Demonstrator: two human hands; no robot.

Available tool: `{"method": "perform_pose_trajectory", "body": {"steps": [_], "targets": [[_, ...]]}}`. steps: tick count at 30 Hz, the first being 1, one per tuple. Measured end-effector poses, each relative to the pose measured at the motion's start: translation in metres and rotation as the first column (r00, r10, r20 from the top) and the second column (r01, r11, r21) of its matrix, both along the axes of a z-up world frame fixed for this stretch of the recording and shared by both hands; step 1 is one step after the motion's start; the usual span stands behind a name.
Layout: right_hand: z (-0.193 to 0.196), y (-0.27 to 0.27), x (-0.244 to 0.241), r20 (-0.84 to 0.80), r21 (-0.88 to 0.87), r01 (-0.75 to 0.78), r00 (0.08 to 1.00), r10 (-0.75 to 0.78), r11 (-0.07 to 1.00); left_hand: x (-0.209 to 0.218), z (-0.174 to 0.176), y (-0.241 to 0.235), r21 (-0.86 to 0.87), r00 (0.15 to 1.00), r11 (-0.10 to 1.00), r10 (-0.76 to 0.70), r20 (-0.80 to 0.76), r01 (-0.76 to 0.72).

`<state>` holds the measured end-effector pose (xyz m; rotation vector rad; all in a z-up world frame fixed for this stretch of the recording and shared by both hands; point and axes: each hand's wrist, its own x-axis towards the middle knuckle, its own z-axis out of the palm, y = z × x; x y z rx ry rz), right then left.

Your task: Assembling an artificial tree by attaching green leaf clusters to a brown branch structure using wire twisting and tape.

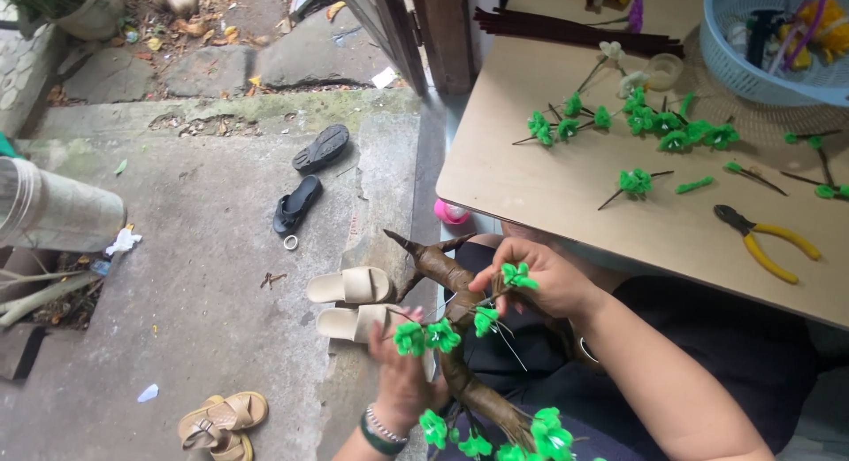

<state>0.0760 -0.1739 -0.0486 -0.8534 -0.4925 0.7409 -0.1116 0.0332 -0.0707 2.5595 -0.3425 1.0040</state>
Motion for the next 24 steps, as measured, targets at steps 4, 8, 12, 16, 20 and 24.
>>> {"method": "perform_pose_trajectory", "body": {"steps": [4,8,12,16,20,24], "targets": [[0.031,0.016,0.004,-0.083,-0.228,-0.068,0.995,0.05,0.971,0.006,-0.029,-0.009,-0.298,0.946,0.952,-0.036,-0.323,-0.066],[0.031,0.027,0.017,-0.077,-0.275,0.09,0.99,-0.115,0.957,0.061,-0.062,0.012,-0.94,0.992,0.321,-0.012,-0.123,-0.112],[0.028,0.029,0.04,-0.151,-0.239,0.189,0.962,-0.229,0.952,0.116,-0.029,0.053,-0.482,0.946,0.818,-0.226,0.233,0.314],[0.06,0.023,0.056,-0.119,-0.222,0.226,0.959,-0.257,0.948,0.192,-0.026,0.086,-0.528,0.769,0.566,-0.54,0.342,0.633],[0.099,0.023,0.056,-0.004,-0.141,0.281,0.959,-0.284,0.949,0.165,0.107,0.044,-0.761,0.79,0.33,-0.49,0.368,0.559],[0.144,0.021,0.032,-0.086,-0.08,0.254,0.962,-0.261,0.964,0.16,0.167,0.026,-0.624,0.915,0.671,-0.338,0.222,0.4]]}}
